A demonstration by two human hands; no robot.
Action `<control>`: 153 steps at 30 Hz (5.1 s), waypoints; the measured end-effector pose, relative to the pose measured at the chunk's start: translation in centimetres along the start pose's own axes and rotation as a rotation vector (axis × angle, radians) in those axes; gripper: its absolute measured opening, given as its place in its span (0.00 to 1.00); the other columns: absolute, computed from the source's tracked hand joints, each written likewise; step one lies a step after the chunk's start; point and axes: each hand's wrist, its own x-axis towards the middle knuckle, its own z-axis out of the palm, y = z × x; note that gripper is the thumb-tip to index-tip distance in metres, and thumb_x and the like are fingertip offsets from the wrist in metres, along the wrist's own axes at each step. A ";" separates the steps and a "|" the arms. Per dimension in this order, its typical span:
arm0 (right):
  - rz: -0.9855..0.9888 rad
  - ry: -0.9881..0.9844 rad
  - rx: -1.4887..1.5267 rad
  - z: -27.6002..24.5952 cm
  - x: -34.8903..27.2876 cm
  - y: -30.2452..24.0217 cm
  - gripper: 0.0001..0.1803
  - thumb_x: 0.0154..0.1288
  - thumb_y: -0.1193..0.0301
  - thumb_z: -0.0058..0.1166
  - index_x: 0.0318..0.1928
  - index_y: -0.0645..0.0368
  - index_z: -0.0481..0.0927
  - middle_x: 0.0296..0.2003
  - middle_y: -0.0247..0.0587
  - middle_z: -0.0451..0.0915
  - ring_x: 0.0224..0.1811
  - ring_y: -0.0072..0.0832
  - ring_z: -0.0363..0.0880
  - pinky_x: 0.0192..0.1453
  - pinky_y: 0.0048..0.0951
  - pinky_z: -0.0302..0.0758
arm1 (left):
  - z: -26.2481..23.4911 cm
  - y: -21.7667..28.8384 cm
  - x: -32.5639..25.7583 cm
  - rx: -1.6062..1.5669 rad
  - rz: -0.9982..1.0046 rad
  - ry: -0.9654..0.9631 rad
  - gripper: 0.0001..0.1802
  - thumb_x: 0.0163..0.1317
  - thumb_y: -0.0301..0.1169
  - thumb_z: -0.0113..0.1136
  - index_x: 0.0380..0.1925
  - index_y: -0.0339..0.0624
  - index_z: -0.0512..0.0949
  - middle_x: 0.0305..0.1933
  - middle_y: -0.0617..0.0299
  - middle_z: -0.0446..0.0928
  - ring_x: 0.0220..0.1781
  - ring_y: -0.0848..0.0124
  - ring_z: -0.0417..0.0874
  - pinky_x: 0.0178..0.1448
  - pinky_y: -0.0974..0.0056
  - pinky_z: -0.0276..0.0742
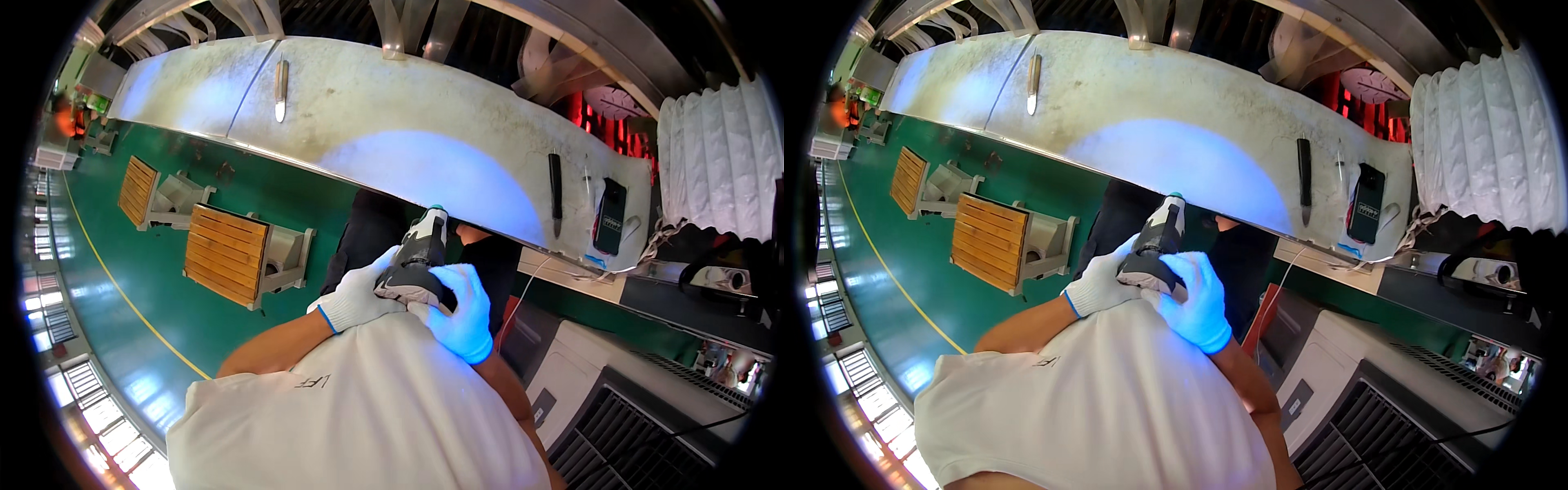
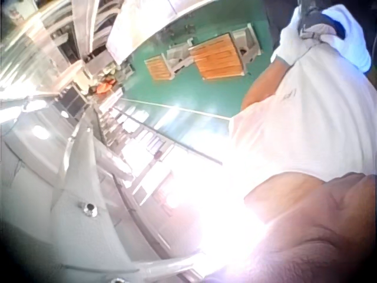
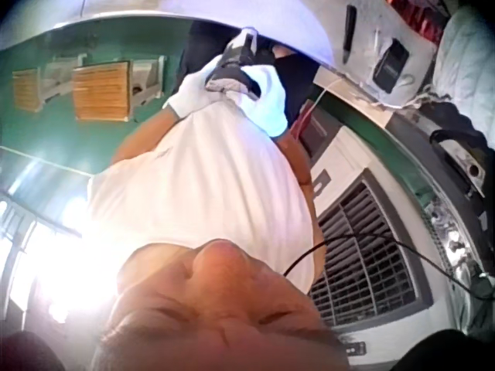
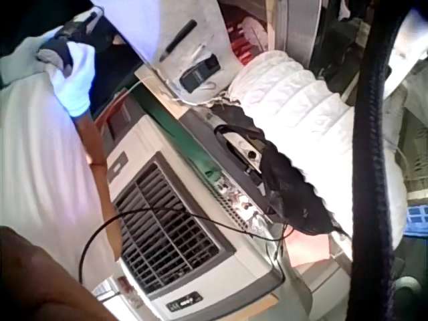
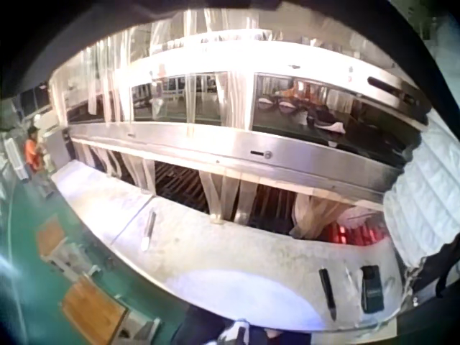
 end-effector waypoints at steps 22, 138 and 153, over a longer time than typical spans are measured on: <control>-0.097 -0.009 -0.021 -0.1 1.3 1.1 0.32 0.51 0.68 0.89 0.56 0.55 0.86 0.46 0.41 0.81 0.43 0.42 0.83 0.46 0.41 0.84 | -5.5 6.2 3.8 0.101 0.634 0.049 0.30 0.43 0.32 0.91 0.40 0.50 0.76 0.38 0.60 0.79 0.38 0.54 0.82 0.38 0.52 0.78; 0.373 0.488 1.407 -0.3 22.0 -3.3 0.31 0.91 0.47 0.50 0.25 0.45 0.66 0.17 0.27 0.61 0.15 0.23 0.62 0.19 0.32 0.57 | -14.6 14.5 4.1 0.469 0.414 0.389 0.56 0.39 0.50 0.94 0.75 0.66 0.81 0.63 0.43 0.78 0.56 0.41 0.89 0.60 0.47 0.89; 0.178 0.381 1.406 0.3 21.5 1.0 0.33 0.83 0.34 0.55 0.33 0.50 0.75 0.17 0.29 0.65 0.15 0.27 0.66 0.20 0.35 0.64 | -14.8 10.6 5.4 0.174 0.518 0.442 0.58 0.40 0.41 0.94 0.77 0.58 0.77 0.65 0.46 0.78 0.58 0.50 0.88 0.62 0.53 0.88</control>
